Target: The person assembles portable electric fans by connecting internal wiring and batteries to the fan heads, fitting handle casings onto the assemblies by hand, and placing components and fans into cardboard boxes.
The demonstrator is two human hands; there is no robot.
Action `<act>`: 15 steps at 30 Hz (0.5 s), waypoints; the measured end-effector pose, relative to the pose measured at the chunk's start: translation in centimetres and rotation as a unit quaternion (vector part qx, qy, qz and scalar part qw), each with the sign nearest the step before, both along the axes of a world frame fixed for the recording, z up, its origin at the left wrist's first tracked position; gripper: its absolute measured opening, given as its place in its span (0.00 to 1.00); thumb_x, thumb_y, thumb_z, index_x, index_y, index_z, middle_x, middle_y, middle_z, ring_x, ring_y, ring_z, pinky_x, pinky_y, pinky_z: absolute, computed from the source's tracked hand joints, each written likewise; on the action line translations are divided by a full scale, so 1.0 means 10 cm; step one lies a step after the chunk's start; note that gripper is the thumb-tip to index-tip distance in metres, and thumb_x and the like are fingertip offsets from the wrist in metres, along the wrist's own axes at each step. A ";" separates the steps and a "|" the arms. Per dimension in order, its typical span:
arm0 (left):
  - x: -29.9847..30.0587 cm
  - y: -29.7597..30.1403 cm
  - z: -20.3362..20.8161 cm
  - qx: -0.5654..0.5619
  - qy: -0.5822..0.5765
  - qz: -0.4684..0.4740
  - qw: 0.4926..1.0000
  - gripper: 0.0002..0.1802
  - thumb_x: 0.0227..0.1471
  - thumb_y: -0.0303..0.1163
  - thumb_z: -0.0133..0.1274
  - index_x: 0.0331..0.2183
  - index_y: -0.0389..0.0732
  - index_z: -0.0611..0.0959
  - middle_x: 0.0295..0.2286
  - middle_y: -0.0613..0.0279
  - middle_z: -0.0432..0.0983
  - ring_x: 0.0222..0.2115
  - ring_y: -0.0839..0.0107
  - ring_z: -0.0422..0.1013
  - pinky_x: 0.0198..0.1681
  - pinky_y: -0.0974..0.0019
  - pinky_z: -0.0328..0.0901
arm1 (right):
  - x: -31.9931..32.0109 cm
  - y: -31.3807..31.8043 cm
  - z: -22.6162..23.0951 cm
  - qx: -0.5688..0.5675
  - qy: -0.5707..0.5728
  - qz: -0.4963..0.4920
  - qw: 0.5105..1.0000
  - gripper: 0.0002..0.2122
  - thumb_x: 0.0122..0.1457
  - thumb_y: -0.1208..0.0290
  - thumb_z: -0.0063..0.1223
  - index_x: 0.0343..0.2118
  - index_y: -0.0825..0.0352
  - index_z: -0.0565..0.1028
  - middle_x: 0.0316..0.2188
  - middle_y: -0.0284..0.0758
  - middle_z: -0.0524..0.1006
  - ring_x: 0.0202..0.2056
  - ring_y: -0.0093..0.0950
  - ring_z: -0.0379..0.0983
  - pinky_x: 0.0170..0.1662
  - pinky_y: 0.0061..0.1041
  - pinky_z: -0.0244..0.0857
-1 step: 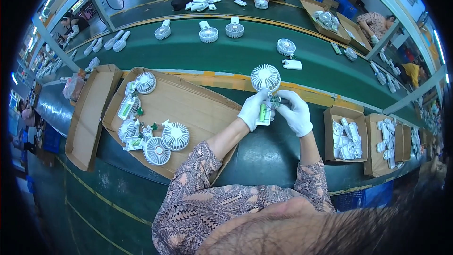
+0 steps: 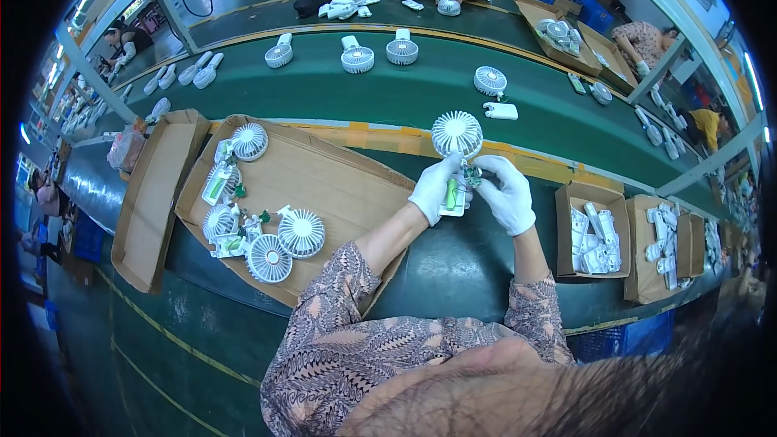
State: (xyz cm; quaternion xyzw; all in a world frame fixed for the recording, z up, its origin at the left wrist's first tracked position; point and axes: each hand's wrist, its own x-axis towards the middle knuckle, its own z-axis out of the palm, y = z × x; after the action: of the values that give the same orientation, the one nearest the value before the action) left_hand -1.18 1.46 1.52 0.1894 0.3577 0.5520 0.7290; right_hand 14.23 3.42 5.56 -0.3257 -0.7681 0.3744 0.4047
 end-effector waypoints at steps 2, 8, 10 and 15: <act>0.03 -0.01 0.00 0.008 0.008 0.004 1.000 0.17 0.54 0.46 0.45 0.35 0.41 0.74 0.20 0.61 0.72 0.16 0.72 0.69 0.16 0.69 0.67 | -0.01 -0.04 0.03 0.043 -0.007 -0.013 0.999 0.13 0.47 0.82 0.51 0.38 0.64 0.74 0.35 0.36 0.74 0.35 0.28 0.74 0.38 0.23 0.67; 0.02 0.01 -0.20 0.046 0.010 -0.024 0.999 0.15 0.55 0.38 0.43 0.40 0.42 0.76 0.30 0.65 0.74 0.28 0.75 0.72 0.29 0.70 0.69 | -0.11 -0.10 0.06 0.231 -0.123 0.039 0.964 0.15 0.43 0.79 0.55 0.38 0.63 0.73 0.32 0.38 0.75 0.34 0.38 0.72 0.36 0.31 0.66; 0.05 0.01 -0.16 0.031 0.003 -0.038 0.999 0.15 0.55 0.38 0.42 0.40 0.42 0.76 0.30 0.64 0.74 0.27 0.75 0.72 0.29 0.70 0.69 | -0.05 -0.07 0.03 0.254 -0.151 0.045 0.954 0.15 0.43 0.80 0.55 0.38 0.63 0.73 0.32 0.38 0.75 0.34 0.39 0.72 0.36 0.31 0.66; 0.05 -0.01 -0.14 -0.004 -0.017 -0.066 0.998 0.14 0.56 0.37 0.41 0.40 0.42 0.76 0.30 0.63 0.74 0.27 0.73 0.73 0.28 0.70 0.70 | -0.04 -0.09 0.00 0.276 -0.181 0.031 0.944 0.15 0.43 0.79 0.54 0.37 0.62 0.73 0.31 0.38 0.74 0.33 0.39 0.71 0.35 0.32 0.66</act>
State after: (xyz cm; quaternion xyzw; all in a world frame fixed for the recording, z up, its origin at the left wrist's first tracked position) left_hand -0.70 1.38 0.09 0.2004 0.3339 0.5042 0.7708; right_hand 13.86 2.55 5.60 -0.2397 -0.9113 0.0951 0.3211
